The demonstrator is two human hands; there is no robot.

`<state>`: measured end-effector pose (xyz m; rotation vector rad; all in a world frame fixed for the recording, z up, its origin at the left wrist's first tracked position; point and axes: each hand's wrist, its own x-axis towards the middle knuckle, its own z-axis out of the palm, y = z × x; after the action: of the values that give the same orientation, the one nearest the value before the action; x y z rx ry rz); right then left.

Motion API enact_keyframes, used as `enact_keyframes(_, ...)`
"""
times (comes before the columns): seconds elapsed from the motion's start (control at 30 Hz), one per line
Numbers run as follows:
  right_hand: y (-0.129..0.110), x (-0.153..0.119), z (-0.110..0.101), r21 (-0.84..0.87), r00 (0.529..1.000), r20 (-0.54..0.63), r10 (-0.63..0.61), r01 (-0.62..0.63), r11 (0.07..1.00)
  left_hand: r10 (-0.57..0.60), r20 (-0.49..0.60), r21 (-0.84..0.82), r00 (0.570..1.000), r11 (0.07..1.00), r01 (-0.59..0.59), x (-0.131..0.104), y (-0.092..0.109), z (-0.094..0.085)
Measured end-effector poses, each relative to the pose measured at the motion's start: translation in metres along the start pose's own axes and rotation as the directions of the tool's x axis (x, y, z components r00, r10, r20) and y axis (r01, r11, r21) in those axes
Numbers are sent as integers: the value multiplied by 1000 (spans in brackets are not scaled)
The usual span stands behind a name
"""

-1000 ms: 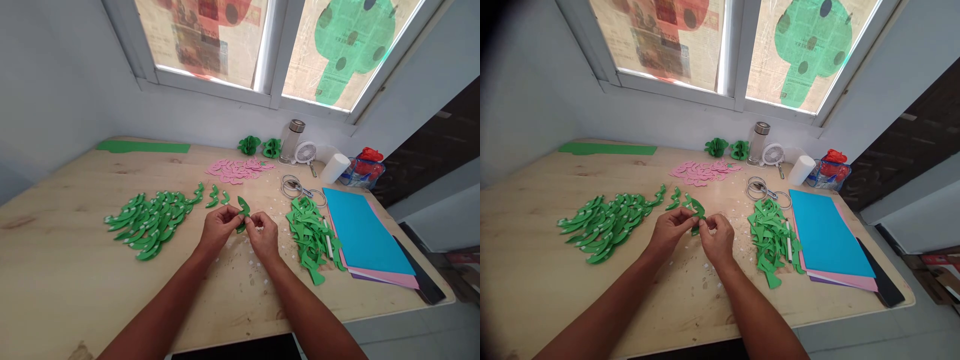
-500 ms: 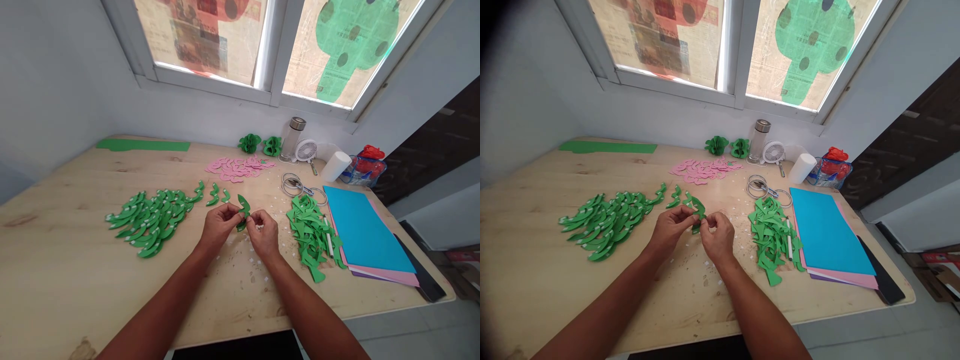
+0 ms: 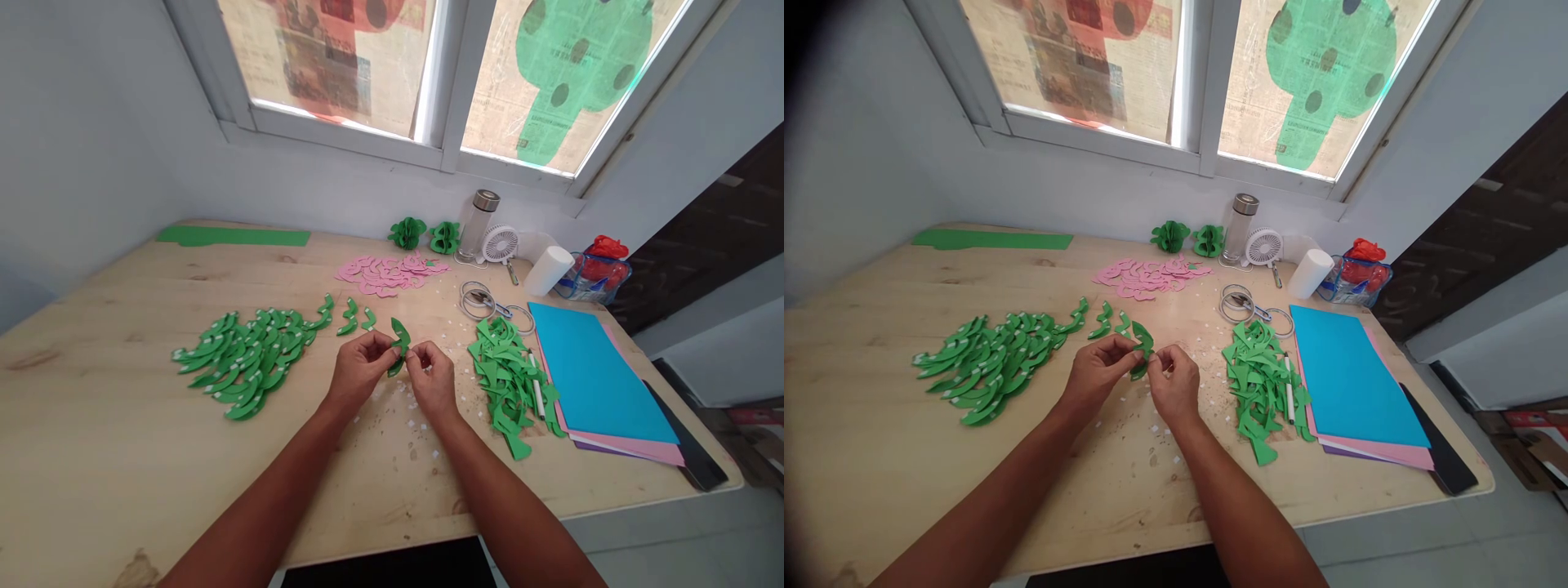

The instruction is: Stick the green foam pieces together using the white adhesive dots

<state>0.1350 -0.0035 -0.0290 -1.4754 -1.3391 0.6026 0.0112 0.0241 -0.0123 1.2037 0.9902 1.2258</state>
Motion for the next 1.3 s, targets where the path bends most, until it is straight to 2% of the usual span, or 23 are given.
enact_keyframes(0.5, 2, 4, 2, 307, 985, 94, 143, -166, 937, -34, 2, -60, 999, 998, 34, -1, 9, 1)
enact_keyframes(0.83, 4, 4, 2, 325, 980, 110, 165, -193, 926, -65, 26, -79, 998, 995, 67, 1, 7, 0)
enact_keyframes(0.97, 4, 4, 3, 344, 980, 112, 162, -191, 919, -63, 5, -88, 998, 994, 64, 1, 7, 0)
enact_keyframes(1.3, 2, 4, 2, 358, 976, 130, 176, -211, 910, -44, 34, -49, 998, 998, 46, 1, 6, -2)
